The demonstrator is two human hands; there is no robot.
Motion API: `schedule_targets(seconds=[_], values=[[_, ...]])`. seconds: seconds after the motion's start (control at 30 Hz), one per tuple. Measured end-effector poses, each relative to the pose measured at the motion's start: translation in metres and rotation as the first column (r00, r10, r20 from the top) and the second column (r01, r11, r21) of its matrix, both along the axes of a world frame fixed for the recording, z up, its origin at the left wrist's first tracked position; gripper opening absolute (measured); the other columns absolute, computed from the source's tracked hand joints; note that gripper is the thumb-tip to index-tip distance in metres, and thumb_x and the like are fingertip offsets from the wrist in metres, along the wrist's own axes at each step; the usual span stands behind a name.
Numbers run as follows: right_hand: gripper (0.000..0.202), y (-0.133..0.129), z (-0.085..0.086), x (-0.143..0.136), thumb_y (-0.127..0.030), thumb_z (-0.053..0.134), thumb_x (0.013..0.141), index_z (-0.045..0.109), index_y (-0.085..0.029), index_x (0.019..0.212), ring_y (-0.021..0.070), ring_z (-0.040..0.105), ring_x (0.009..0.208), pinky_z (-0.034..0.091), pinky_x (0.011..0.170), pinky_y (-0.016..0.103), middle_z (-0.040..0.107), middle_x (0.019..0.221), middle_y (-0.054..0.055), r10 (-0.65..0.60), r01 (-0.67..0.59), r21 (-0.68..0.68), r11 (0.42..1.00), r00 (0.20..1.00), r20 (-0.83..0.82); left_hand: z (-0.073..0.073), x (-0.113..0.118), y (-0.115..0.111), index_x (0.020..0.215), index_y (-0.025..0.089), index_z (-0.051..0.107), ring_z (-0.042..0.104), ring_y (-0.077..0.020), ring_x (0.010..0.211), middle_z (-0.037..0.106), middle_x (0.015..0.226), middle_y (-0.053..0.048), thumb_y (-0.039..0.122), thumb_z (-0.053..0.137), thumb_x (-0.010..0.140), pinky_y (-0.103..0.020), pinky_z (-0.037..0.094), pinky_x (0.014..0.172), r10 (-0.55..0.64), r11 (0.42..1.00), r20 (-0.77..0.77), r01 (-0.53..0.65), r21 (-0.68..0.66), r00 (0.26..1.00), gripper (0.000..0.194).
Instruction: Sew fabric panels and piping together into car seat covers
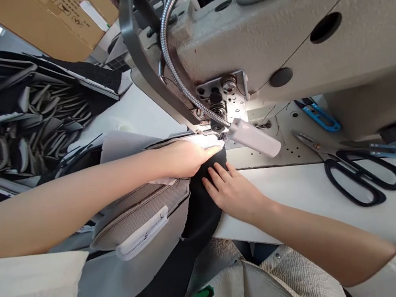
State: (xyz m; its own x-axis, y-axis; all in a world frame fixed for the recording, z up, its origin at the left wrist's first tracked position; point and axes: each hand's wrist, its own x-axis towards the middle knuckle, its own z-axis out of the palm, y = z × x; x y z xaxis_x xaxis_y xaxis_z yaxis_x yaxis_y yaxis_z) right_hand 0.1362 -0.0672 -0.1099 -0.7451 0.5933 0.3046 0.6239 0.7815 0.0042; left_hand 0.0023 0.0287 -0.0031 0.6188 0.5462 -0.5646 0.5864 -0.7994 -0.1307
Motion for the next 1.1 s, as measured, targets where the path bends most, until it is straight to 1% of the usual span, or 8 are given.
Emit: schedule_targets(seconds=[0.17, 0.33, 0.53, 0.63, 0.73, 0.87, 0.97, 1.1], values=[[0.043, -0.001, 0.001, 0.000, -0.010, 0.047, 0.084, 0.055, -0.005, 0.126, 0.0373, 0.051, 0.117, 0.042, 0.094, 0.053, 0.054, 0.127, 0.023, 0.002, -0.002, -0.011, 1.000, 1.000, -0.015, 0.016, 0.020, 0.002, 0.141, 0.013, 0.032, 0.061, -0.0267, 0.077, 0.067, 0.094, -0.013, 0.012, 0.047, 0.079, -0.031, 0.043, 0.060, 0.051, 0.985, -0.254, -0.090, -0.144, 0.966, 0.064], [0.043, 0.001, -0.002, 0.002, -0.011, 0.049, 0.083, 0.055, -0.005, 0.125, 0.0378, 0.051, 0.117, 0.043, 0.094, 0.052, 0.056, 0.124, 0.023, 0.005, -0.005, -0.018, 1.000, 0.999, -0.044, 0.015, 0.027, 0.003, 0.146, 0.013, 0.023, 0.060, -0.0261, 0.090, 0.061, 0.116, -0.015, 0.013, 0.042, 0.083, -0.031, 0.045, 0.070, 0.130, 0.968, -0.200, -0.168, -0.188, 0.971, 0.066], [0.040, 0.013, 0.001, 0.003, -0.009, 0.048, 0.083, 0.057, -0.002, 0.121, 0.0378, 0.041, 0.124, 0.033, 0.102, 0.056, 0.055, 0.123, 0.025, -0.030, 0.027, -0.023, 0.999, 0.994, -0.105, -0.003, 0.033, -0.005, 0.143, 0.010, 0.028, 0.060, -0.0229, 0.096, 0.057, 0.123, -0.017, 0.014, 0.040, 0.085, -0.029, 0.046, 0.075, 0.296, 0.941, -0.108, -0.309, -0.139, 0.949, 0.060], [0.035, 0.008, 0.007, -0.001, -0.016, 0.049, 0.084, 0.061, -0.009, 0.116, 0.0349, 0.044, 0.120, 0.028, 0.104, 0.059, 0.059, 0.114, 0.021, 0.056, -0.068, -0.079, 0.995, 0.986, -0.155, -0.006, 0.033, -0.010, 0.146, 0.014, 0.023, 0.062, -0.0227, 0.091, 0.060, 0.118, -0.015, 0.015, 0.040, 0.083, -0.029, 0.046, 0.069, 0.339, 0.934, -0.072, -0.345, -0.092, 0.938, 0.065], [0.033, -0.007, 0.009, -0.009, -0.028, 0.055, 0.083, 0.061, -0.018, 0.114, 0.0329, 0.048, 0.115, 0.024, 0.105, 0.060, 0.061, 0.112, 0.015, 0.196, -0.231, -0.174, 0.957, 0.960, -0.201, 0.006, 0.032, -0.017, 0.148, 0.016, 0.015, 0.062, -0.0258, 0.088, 0.065, 0.108, -0.014, 0.018, 0.048, 0.078, -0.031, 0.047, 0.068, 0.347, 0.931, -0.166, -0.361, -0.058, 0.923, 0.077], [0.056, -0.021, 0.005, -0.019, -0.041, 0.068, 0.073, 0.057, -0.012, 0.119, 0.0396, 0.040, 0.124, 0.023, 0.107, 0.057, 0.054, 0.124, 0.019, 0.237, -0.275, -0.210, 0.938, 0.953, -0.191, 0.021, 0.025, -0.019, 0.148, 0.020, 0.014, 0.062, -0.0243, 0.095, 0.060, 0.120, -0.012, 0.019, 0.046, 0.078, -0.030, 0.048, 0.075, 0.382, 0.879, -0.267, -0.437, -0.190, 0.885, 0.077], [0.047, -0.023, -0.001, -0.023, -0.039, 0.067, 0.074, 0.062, -0.009, 0.110, 0.0393, 0.044, 0.121, 0.021, 0.110, 0.054, 0.057, 0.118, 0.021, 0.243, -0.276, -0.174, 0.945, 0.952, -0.188, 0.015, 0.017, -0.017, 0.148, 0.018, 0.014, 0.055, -0.0215, 0.111, 0.049, 0.136, -0.010, 0.018, 0.038, 0.081, -0.026, 0.045, 0.086, 0.412, 0.836, -0.142, -0.435, -0.335, 0.900, 0.071], [0.022, -0.020, -0.005, -0.022, -0.022, 0.059, 0.078, 0.068, -0.011, 0.096, 0.0325, 0.052, 0.112, 0.023, 0.110, 0.052, 0.064, 0.103, 0.017, 0.229, -0.260, -0.147, 0.954, 0.953, -0.197, -0.003, 0.011, -0.016, 0.148, 0.018, 0.009, 0.052, -0.0224, 0.117, 0.049, 0.137, -0.010, 0.019, 0.037, 0.080, -0.027, 0.044, 0.090, 0.481, 0.809, -0.076, -0.475, -0.346, 0.874, 0.074]])
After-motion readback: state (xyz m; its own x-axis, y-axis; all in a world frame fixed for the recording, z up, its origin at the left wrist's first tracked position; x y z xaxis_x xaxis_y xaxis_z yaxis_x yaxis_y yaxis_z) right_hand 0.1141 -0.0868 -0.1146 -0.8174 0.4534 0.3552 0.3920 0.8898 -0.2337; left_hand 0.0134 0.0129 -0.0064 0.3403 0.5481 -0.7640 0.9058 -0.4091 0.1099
